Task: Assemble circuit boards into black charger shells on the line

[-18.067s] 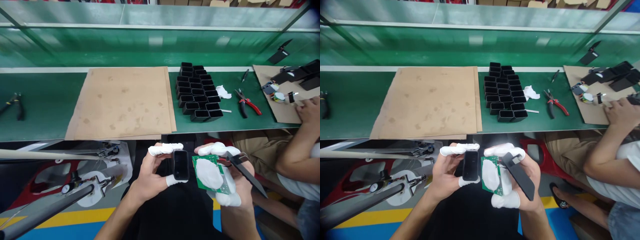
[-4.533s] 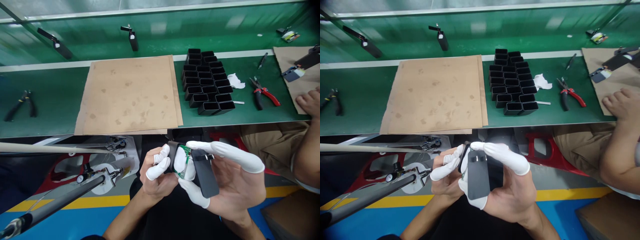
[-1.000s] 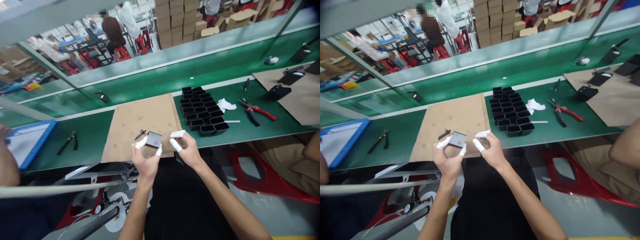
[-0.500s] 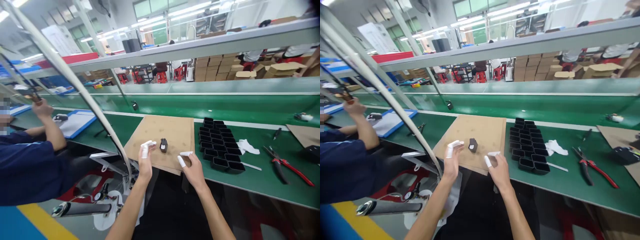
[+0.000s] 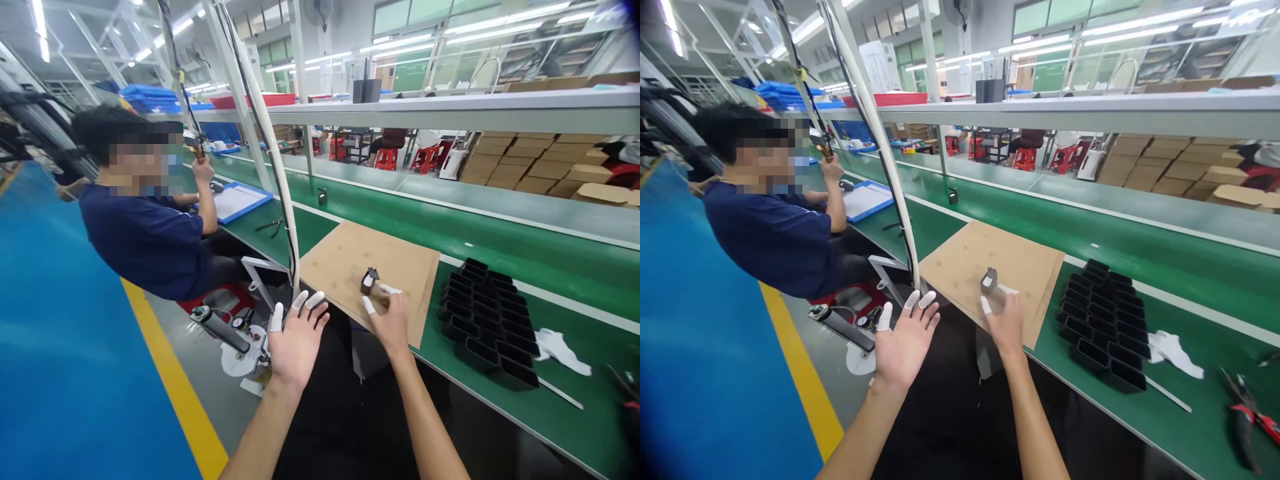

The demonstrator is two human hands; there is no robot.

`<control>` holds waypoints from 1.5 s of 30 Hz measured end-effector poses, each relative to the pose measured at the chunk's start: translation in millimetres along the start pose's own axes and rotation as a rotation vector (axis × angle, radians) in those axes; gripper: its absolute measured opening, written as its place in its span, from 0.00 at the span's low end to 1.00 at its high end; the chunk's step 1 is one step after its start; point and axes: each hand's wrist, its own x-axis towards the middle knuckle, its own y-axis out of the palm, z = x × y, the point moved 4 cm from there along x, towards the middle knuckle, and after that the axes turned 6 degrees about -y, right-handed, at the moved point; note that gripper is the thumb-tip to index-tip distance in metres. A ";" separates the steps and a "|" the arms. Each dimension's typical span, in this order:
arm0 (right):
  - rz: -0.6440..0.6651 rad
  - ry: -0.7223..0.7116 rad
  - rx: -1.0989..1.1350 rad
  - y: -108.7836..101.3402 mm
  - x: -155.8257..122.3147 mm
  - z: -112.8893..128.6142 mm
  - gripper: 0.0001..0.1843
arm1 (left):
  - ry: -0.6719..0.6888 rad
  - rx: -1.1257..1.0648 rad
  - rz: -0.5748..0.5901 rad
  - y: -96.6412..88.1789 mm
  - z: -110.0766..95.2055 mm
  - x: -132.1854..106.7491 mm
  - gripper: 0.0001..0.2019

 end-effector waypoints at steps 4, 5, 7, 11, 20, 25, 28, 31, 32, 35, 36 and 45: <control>0.038 -0.004 -0.008 -2.4 6.9 -0.6 0.24 | -0.033 -0.008 -0.049 -28.8 9.9 -9.2 0.20; 0.052 -0.007 -0.018 -1.7 9.4 1.2 0.23 | -0.045 -0.003 -0.055 -35.2 13.5 -12.1 0.18; 0.068 -0.001 -0.053 1.5 14.4 6.9 0.22 | -0.082 0.012 -0.070 -47.5 21.2 -18.7 0.17; 0.009 0.069 -0.172 11.2 21.7 20.2 0.22 | -0.167 0.081 -0.093 -72.6 33.1 -32.0 0.15; -0.132 0.110 -0.270 29.4 32.3 23.9 0.18 | -0.401 0.058 -0.088 -121.7 25.2 -40.5 0.13; -0.121 -0.005 -0.231 29.9 31.4 21.0 0.18 | -0.553 -0.196 -0.065 -112.1 -3.2 -25.5 0.24; -0.093 -0.063 -0.200 31.5 27.2 17.0 0.20 | -0.535 -0.257 -0.024 -104.2 -17.5 -12.6 0.26; -0.104 -0.087 -0.202 32.2 23.8 11.0 0.19 | -0.509 -0.273 -0.005 -101.5 -24.6 -3.8 0.27; -0.110 -0.093 -0.206 32.4 23.1 9.2 0.18 | -0.502 -0.273 -0.004 -101.3 -26.1 -2.4 0.28; -0.117 -0.114 -0.218 33.3 21.9 5.6 0.17 | -0.492 -0.261 -0.020 -101.8 -30.1 -1.1 0.29; -0.116 -0.122 -0.222 33.8 21.8 4.9 0.16 | -0.493 -0.257 -0.030 -102.8 -30.5 -0.8 0.28; -0.120 -0.177 -0.298 33.2 24.2 9.8 0.14 | -0.352 0.398 -0.023 -158.5 46.4 44.2 0.21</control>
